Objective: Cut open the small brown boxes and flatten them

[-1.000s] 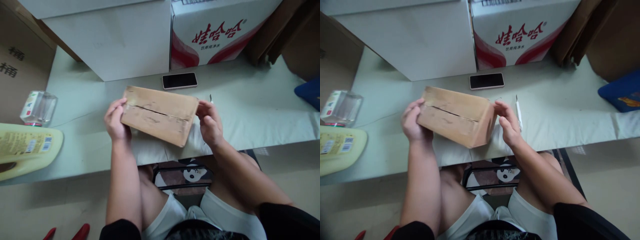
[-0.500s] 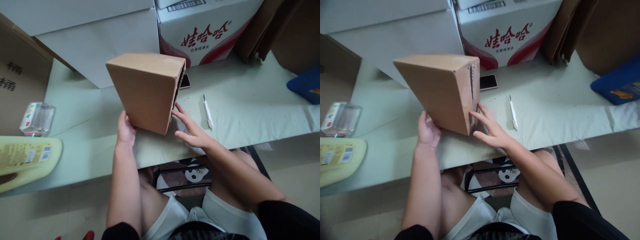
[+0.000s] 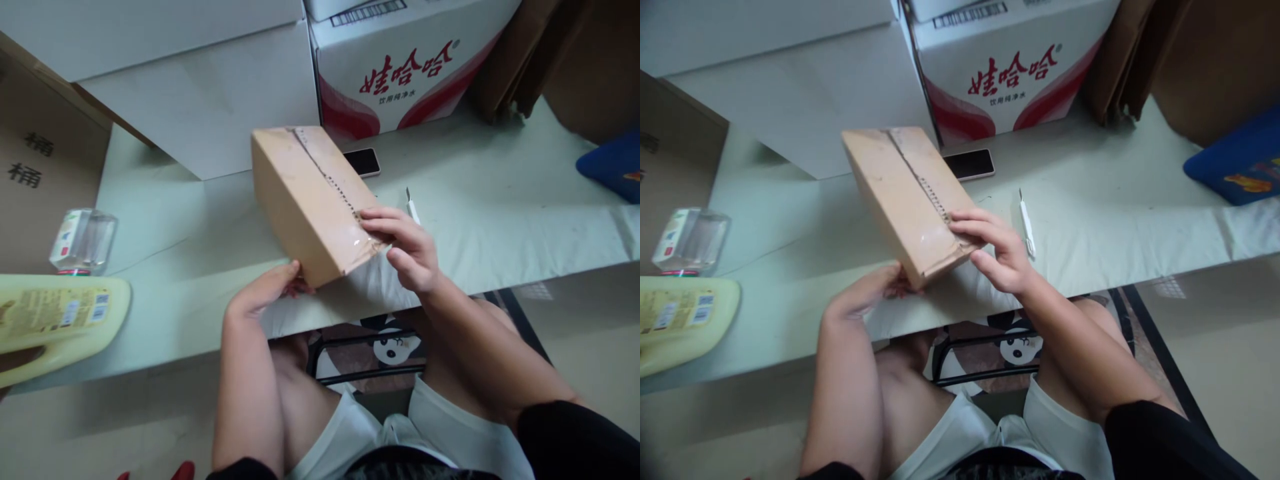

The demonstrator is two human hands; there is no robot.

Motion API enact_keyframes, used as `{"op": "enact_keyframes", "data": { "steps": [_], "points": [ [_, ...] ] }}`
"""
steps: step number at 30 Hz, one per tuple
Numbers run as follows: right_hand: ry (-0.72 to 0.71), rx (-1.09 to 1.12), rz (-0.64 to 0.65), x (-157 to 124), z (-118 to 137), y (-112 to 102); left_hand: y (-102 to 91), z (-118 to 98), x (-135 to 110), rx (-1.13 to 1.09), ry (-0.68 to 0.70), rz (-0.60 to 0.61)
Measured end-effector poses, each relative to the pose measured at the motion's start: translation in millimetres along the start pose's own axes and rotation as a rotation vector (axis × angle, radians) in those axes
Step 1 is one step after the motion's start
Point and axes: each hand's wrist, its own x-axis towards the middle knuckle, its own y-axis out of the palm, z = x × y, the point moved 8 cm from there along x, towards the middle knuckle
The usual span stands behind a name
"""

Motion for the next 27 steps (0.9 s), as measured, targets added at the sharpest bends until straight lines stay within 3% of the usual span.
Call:
{"op": "enact_keyframes", "data": {
  "steps": [2, 4, 7, 9, 12, 14, 16, 19, 21, 24, 27],
  "points": [
    [-0.008, -0.021, -0.016, 0, 1, -2, -10.6, -2, 0, 0.057, 0.056, -0.081],
    [0.017, -0.040, 0.037, 0, -3, 5, -36.3, -10, -1, 0.018, 0.202, -0.336],
    [0.049, 0.027, 0.157, -3, -9, 22, -73.1, -22, -12, -0.107, 0.495, -0.718],
    [0.064, 0.103, 0.226, -6, -10, 32, -83.8, -32, -20, -0.141, 0.727, -0.815],
    [0.089, 0.160, 0.310, -10, -9, 42, -87.9, -44, -30, -0.091, 0.959, -0.845],
    [0.113, 0.165, 0.321, -11, -10, 42, -89.1, -47, -31, -0.058, 0.963, -0.858],
    [0.204, 0.090, 0.237, -9, -17, 31, -89.5, -48, -31, -0.068, 0.942, -0.869],
    [0.486, -0.331, 0.031, -14, -41, -10, -87.8, -49, -32, -0.115, 0.950, -0.881],
    [0.678, -0.713, -0.011, -24, -53, -43, -87.4, -49, -33, -0.136, 0.943, -0.900],
    [0.887, -1.036, 0.155, -41, -70, -73, -88.8, -49, -32, -0.129, 0.917, -0.922],
    [0.978, -1.038, 0.344, -54, -83, -82, -90.6, -50, -30, -0.128, 0.921, -0.927]
  ]
}}
